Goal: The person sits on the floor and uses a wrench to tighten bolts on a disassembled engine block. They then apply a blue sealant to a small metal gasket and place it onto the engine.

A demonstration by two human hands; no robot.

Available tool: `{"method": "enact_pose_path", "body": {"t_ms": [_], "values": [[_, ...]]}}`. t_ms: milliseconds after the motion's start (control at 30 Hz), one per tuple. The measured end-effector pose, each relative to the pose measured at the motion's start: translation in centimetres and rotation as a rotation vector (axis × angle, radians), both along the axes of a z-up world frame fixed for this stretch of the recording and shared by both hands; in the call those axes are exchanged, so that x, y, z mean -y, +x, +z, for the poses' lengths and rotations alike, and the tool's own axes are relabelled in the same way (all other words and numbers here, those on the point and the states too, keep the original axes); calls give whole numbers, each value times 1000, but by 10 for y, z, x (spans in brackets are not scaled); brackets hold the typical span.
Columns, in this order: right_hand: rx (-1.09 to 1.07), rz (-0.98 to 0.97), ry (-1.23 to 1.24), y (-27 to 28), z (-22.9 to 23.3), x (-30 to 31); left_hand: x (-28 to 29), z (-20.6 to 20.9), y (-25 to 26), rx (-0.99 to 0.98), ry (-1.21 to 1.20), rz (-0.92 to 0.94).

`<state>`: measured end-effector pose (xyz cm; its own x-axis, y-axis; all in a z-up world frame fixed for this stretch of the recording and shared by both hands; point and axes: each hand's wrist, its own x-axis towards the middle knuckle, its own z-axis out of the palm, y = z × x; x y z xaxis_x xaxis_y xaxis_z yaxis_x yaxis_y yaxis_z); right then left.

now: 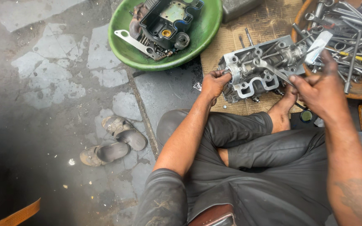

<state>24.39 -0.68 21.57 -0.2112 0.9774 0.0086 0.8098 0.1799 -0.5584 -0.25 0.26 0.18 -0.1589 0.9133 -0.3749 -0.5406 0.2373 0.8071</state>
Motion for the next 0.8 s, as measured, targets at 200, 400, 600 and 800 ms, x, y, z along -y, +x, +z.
{"method": "enact_pose_path", "body": {"t_ms": [200,400,600,800], "values": [[167,-5,-28,17,0,-1,4,1,2,-28,-29,-21],[118,-15,-39,13,-4,-17,5,9,-4,-23,-35,-25],[332,21,-19,13,-2,-30,2,5,-3,-26,-46,-42],[500,-44,-108,-8,-15,-47,1,4,-2,-18,-20,-31]]}}
